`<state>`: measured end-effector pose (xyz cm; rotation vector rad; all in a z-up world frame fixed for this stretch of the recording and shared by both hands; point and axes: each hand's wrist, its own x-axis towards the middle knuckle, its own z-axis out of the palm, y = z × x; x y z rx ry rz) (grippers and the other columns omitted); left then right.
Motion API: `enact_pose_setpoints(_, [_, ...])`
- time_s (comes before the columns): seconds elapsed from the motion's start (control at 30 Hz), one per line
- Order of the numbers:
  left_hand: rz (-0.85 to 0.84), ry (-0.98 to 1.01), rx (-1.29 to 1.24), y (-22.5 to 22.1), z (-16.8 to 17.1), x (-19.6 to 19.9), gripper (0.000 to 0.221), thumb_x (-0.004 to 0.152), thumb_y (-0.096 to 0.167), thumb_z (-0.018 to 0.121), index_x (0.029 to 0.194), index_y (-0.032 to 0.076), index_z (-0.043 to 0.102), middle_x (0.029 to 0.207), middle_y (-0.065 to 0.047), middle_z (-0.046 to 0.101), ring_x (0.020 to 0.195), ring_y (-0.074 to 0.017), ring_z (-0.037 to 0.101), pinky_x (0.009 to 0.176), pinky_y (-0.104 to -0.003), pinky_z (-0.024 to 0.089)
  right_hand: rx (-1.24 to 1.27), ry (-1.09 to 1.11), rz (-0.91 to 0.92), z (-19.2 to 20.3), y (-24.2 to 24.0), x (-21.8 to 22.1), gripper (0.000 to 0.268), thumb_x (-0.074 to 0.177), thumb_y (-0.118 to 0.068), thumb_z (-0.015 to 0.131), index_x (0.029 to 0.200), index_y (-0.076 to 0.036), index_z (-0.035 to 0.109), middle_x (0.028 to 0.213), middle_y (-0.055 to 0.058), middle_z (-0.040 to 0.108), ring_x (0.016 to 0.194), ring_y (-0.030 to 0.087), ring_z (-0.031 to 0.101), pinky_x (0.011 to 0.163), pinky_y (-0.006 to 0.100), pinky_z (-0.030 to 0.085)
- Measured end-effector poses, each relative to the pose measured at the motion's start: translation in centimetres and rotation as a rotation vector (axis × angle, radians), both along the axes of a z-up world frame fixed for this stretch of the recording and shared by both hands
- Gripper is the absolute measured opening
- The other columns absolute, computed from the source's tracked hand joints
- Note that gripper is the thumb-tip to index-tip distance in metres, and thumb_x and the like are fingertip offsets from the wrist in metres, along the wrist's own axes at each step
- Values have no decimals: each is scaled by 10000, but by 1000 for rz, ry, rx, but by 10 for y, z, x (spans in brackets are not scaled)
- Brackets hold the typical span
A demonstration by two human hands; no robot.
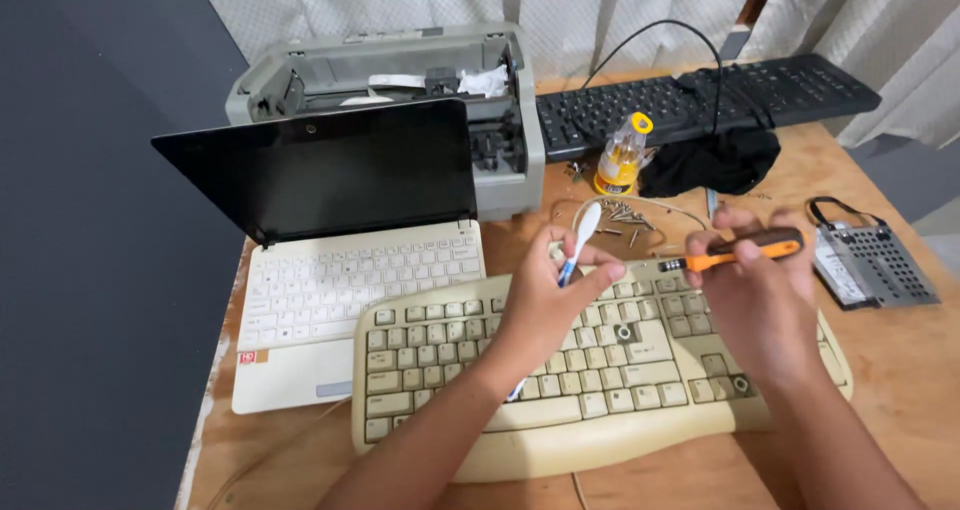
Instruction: Repairing and cleaning a computer keyboard using a screwdriver and a toothbrush
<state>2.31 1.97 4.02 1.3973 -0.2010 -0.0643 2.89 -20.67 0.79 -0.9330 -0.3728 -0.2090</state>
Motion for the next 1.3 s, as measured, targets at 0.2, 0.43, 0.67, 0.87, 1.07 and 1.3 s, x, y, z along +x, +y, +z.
enact_pose_setpoints(0.2, [-3, 13, 13, -4, -6, -3, 395, 878, 141, 768, 925, 180, 378, 950, -56, 784, 634, -68, 520, 598, -243, 383, -119, -35, -79, -8, 11, -7, 305, 1066, -101, 532, 1270, -259, 370, 1242, 186, 534, 1167, 429, 653, 817, 407, 543])
enact_pose_setpoints(0.43, [26, 1, -12, -3, -11, 0, 365, 892, 149, 752, 927, 169, 389, 960, -77, 773, 767, -129, 650, 685, -255, 465, -116, -88, -193, 0, 8, -14, 287, 1096, -134, 564, 1283, -274, 396, 1193, 140, 599, 1137, 408, 670, 838, 405, 569])
enact_pose_setpoints(0.67, [17, 28, -10, -1, -3, -4, 374, 876, 180, 757, 922, 168, 386, 966, -77, 773, 745, -129, 622, 663, -255, 437, -180, -69, -94, 0, 29, -19, 297, 1082, -127, 510, 1236, -260, 295, 1172, 192, 541, 1226, 465, 626, 918, 471, 565])
enact_pose_setpoints(0.87, [-101, 11, 96, 1, 5, -14, 262, 968, 202, 637, 1009, 172, 380, 1029, -44, 694, 651, -91, 471, 585, -254, 384, -238, 71, -138, 7, 30, -16, 311, 1061, -104, 491, 1297, -182, 305, 1167, 273, 609, 1127, 443, 664, 919, 495, 576])
enact_pose_setpoints(1.07, [-343, -154, 232, -5, 1, -21, 180, 1018, 56, 337, 1183, 127, 337, 1233, -141, 660, 545, -136, 356, 539, -313, 347, 10, 248, -178, 17, 15, -9, 203, 1094, -169, 542, 1293, -189, 507, 1019, 112, 619, 919, 282, 644, 799, 374, 570])
enact_pose_setpoints(1.3, [-194, -527, 495, -15, -20, -20, 295, 1003, 22, 519, 1293, 74, 496, 1225, -190, 694, 1041, -399, 695, 839, -432, 497, -909, 45, -228, 18, 21, -25, 231, 871, -107, 782, 1024, -95, 610, 956, 17, 615, 870, 116, 547, 793, 253, 437])
